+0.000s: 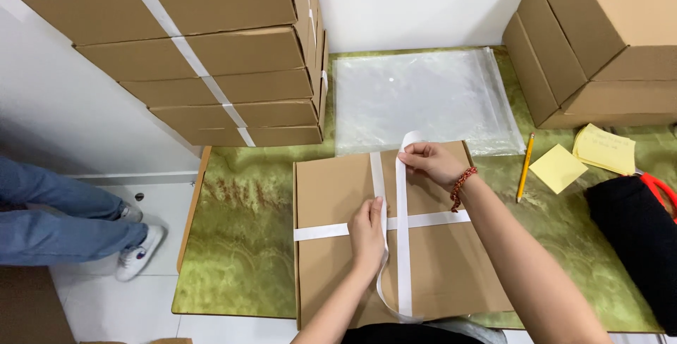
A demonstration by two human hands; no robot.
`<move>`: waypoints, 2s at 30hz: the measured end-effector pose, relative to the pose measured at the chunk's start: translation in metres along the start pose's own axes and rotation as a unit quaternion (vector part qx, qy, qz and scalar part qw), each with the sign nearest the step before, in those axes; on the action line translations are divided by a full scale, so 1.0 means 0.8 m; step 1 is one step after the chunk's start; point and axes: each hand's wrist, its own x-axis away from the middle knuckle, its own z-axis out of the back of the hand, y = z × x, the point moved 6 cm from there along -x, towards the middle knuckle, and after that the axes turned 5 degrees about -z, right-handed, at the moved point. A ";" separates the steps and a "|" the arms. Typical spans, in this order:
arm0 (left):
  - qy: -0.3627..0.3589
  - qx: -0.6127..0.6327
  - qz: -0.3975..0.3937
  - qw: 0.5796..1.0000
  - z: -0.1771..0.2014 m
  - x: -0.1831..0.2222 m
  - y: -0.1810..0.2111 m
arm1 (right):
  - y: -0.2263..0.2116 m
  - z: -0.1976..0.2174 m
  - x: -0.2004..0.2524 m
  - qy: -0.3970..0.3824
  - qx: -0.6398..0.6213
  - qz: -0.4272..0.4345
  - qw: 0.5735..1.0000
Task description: The person ties a white ribbon around a cardboard box and writes on a yellow sticky note with a pencil before placing it on the box. They then stack the box and wrap a black item in bubble wrap.
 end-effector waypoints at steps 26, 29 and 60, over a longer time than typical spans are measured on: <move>0.051 0.018 0.051 0.997 -0.005 0.010 -0.009 | 0.034 -0.082 0.055 0.042 0.141 -0.187 0.971; 0.033 0.019 0.072 0.997 -0.002 0.012 0.005 | 0.041 -0.106 0.054 0.014 0.076 -0.158 0.984; -0.143 -0.029 0.085 0.986 -0.028 -0.049 -0.089 | 0.015 -0.013 0.121 -0.044 0.472 -0.061 0.878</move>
